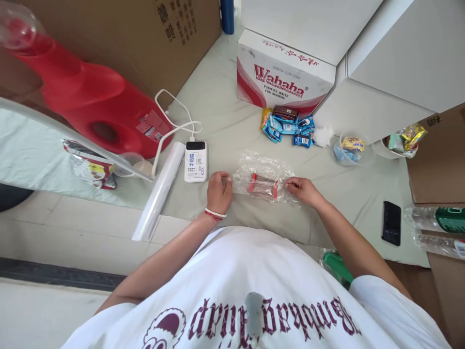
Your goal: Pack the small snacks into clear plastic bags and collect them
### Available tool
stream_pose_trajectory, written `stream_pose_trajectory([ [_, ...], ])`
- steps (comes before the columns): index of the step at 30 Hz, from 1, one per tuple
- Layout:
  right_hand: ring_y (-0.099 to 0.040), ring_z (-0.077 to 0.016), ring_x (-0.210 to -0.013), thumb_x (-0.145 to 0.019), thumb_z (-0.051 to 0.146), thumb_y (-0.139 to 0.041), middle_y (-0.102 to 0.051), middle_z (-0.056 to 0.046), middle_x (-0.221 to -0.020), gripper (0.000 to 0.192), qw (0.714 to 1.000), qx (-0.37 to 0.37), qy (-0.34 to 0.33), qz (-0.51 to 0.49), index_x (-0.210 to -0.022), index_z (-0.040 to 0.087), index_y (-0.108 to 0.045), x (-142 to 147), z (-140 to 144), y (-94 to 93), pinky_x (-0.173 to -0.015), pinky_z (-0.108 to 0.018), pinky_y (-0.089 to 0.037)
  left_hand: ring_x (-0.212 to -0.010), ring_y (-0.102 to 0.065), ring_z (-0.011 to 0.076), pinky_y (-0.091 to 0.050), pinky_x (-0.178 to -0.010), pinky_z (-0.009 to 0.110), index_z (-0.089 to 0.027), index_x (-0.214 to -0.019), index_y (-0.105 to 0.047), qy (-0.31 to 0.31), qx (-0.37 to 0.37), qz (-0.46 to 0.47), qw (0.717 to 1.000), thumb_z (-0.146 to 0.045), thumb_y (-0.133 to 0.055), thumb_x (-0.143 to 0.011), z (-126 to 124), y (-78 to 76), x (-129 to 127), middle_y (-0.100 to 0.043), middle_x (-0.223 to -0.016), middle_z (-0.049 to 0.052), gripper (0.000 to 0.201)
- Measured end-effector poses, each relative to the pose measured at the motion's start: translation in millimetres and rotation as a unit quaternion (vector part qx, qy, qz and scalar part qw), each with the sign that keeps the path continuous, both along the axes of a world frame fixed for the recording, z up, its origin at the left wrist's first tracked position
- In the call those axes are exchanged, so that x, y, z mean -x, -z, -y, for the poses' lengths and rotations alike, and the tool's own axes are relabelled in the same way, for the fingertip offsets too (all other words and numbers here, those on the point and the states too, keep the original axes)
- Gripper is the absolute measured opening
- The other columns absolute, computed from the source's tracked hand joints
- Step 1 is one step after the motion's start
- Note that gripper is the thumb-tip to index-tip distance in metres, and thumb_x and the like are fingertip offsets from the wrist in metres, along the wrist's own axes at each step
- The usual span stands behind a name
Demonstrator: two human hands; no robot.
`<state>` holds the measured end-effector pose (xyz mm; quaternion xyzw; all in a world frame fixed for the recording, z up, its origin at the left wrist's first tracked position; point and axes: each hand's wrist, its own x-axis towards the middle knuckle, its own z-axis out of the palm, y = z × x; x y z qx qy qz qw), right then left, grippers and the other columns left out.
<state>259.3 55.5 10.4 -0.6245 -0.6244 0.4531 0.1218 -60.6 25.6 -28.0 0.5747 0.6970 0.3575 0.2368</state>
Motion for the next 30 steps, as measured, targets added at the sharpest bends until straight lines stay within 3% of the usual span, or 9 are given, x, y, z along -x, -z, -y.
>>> stream_pose_trajectory([
  [3,-0.042,-0.0122,-0.057,-0.083,0.054,-0.059,-0.055,0.003,-0.063,0.036,0.999,0.022,0.019,-0.017,-0.083,0.019,-0.067,-0.5,4.6,7.4,-0.056,-0.025,-0.034,-0.121,-0.06,0.0298,-0.044,-0.105,0.051,-0.021,-0.112,-0.066,-0.023,-0.118,-0.083,0.989,-0.028,-0.045,-0.097,20.5,-2.7,-3.8,-0.068,-0.117,0.015,0.027],
  [7,-0.043,-0.0118,-0.056,-0.083,0.056,-0.061,-0.055,0.004,-0.064,0.037,0.998,0.045,0.034,-0.025,-0.083,0.019,-0.065,-2.2,14.0,11.8,-0.055,-0.025,-0.034,-0.118,-0.064,0.0268,-0.039,-0.1,0.048,-0.033,-0.117,-0.073,0.271,-0.149,-0.154,0.939,-0.023,-0.048,-0.097,36.9,-9.3,-18.7,-0.077,-0.118,0.006,0.034],
  [9,-0.043,-0.0118,-0.056,-0.084,0.056,-0.059,-0.056,0.003,-0.064,0.037,0.998,0.049,0.036,-0.021,-0.084,0.019,-0.064,-4.2,16.0,11.9,-0.056,-0.025,-0.034,-0.123,-0.064,0.0251,-0.039,-0.095,0.045,-0.033,-0.13,-0.069,0.359,-0.127,-0.18,0.907,-0.019,-0.044,-0.1,29.8,-10.6,-32.3,-0.074,-0.131,0.004,0.042],
  [14,-0.053,-0.0162,-0.064,-0.092,0.049,-0.052,-0.064,-0.002,-0.071,0.035,0.992,0.005,-0.06,0.114,-0.084,0.019,-0.069,-16.5,-1.9,-7.0,-0.062,-0.028,-0.037,-0.125,-0.062,0.0276,-0.037,-0.091,0.046,-0.025,-0.139,-0.066,0.36,-0.074,-0.232,0.9,-0.02,-0.037,-0.105,-2.7,-9.4,-56.6,-0.069,-0.143,0.007,0.044],
  [18,-0.063,-0.0256,-0.088,-0.099,0.039,-0.046,-0.073,-0.012,-0.099,0.034,0.941,-0.14,-0.081,0.297,-0.101,0.02,-0.074,-8.4,-44.4,-25.9,-0.073,-0.033,-0.041,-0.126,-0.059,0.0282,-0.037,-0.09,0.047,-0.027,-0.136,-0.068,0.373,-0.054,-0.237,0.896,-0.019,-0.04,-0.105,-9.7,-12.1,-57.7,-0.07,-0.142,0.005,0.043],
  [21,-0.059,-0.0322,-0.111,-0.099,0.038,-0.052,-0.07,-0.017,-0.121,0.037,0.925,-0.198,-0.134,0.295,-0.124,0.017,-0.07,19.5,-76.5,-19.6,-0.085,-0.038,-0.044,-0.124,-0.059,0.0279,-0.036,-0.089,0.046,-0.029,-0.135,-0.069,0.371,-0.044,-0.235,0.897,-0.019,-0.04,-0.105,-8.7,-14.0,-56.6,-0.07,-0.141,0.004,0.043],
  [24,-0.055,-0.034,-0.116,-0.091,0.036,-0.068,-0.069,-0.017,-0.123,0.049,0.925,-0.173,-0.187,0.281,-0.134,0.014,-0.064,48.6,-96.1,-1.6,-0.093,-0.041,-0.044,-0.121,-0.059,0.0279,-0.037,-0.089,0.046,-0.032,-0.136,-0.069,0.37,-0.038,-0.239,0.897,-0.021,-0.04,-0.106,-8.0,-12.9,-55.6,-0.07,-0.141,0.004,0.043],
  [27,-0.058,-0.0301,-0.105,-0.09,0.032,-0.067,-0.072,-0.013,-0.105,0.032,0.937,-0.118,-0.192,0.268,-0.118,0.015,-0.071,59.5,-104.0,7.3,-0.092,-0.039,-0.043,-0.121,-0.057,0.0282,-0.038,-0.09,0.046,-0.033,-0.135,-0.069,0.369,-0.043,-0.243,0.896,-0.022,-0.041,-0.105,-6.4,-10.5,-54.5,-0.068,-0.144,0.003,0.042],
  [30,-0.058,-0.028,-0.107,-0.091,0.031,-0.064,-0.069,-0.012,-0.107,0.02,0.938,-0.16,-0.223,0.212,-0.102,0.016,-0.074,53.6,-101.5,-3.8,-0.095,-0.037,-0.041,-0.12,-0.056,0.0295,-0.039,-0.091,0.047,-0.035,-0.132,-0.071,0.34,-0.048,-0.253,0.905,-0.023,-0.045,-0.104,-3.4,-9.4,-54.3,-0.065,-0.146,0.006,0.04],
])
